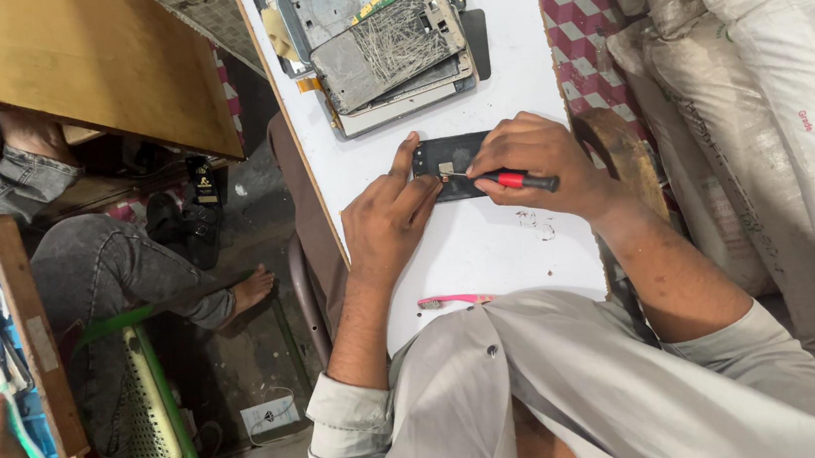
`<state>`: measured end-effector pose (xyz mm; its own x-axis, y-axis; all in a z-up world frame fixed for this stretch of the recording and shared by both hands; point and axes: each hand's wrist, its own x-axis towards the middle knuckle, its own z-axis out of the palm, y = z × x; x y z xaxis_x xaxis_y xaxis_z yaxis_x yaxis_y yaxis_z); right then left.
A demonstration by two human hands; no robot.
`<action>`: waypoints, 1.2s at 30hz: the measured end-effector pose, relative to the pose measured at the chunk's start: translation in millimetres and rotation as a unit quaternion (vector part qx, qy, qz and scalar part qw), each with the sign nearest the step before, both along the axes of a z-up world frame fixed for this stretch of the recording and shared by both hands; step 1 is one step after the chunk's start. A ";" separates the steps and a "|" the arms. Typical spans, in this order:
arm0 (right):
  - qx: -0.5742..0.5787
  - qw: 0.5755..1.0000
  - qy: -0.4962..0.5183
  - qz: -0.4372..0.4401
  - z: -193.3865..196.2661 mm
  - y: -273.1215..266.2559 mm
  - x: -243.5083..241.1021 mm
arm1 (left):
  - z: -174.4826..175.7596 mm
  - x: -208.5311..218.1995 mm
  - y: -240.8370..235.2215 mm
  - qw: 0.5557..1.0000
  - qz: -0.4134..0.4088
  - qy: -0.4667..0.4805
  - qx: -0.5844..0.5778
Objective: The person uses a screwdriver to pry and adjust a small component on the back of a black smartphone. They repeatedly lift and reseat the part while holding the phone steady on a white work surface.
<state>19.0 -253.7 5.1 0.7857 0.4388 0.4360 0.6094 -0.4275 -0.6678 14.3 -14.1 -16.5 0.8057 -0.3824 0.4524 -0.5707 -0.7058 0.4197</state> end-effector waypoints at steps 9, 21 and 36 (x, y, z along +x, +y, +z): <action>0.010 1.000 0.006 0.003 0.7 -0.6 0.7 | 0.3 0.6 0.9 1.000 0.001 0.001 0.003; 0.098 0.990 0.067 -0.072 4.8 12.4 -15.6 | 19.1 -10.8 15.3 0.990 -0.031 0.098 -0.096; 0.114 0.988 0.038 -0.092 4.1 22.5 -24.0 | 19.2 -4.5 9.6 0.859 -0.168 0.304 -0.375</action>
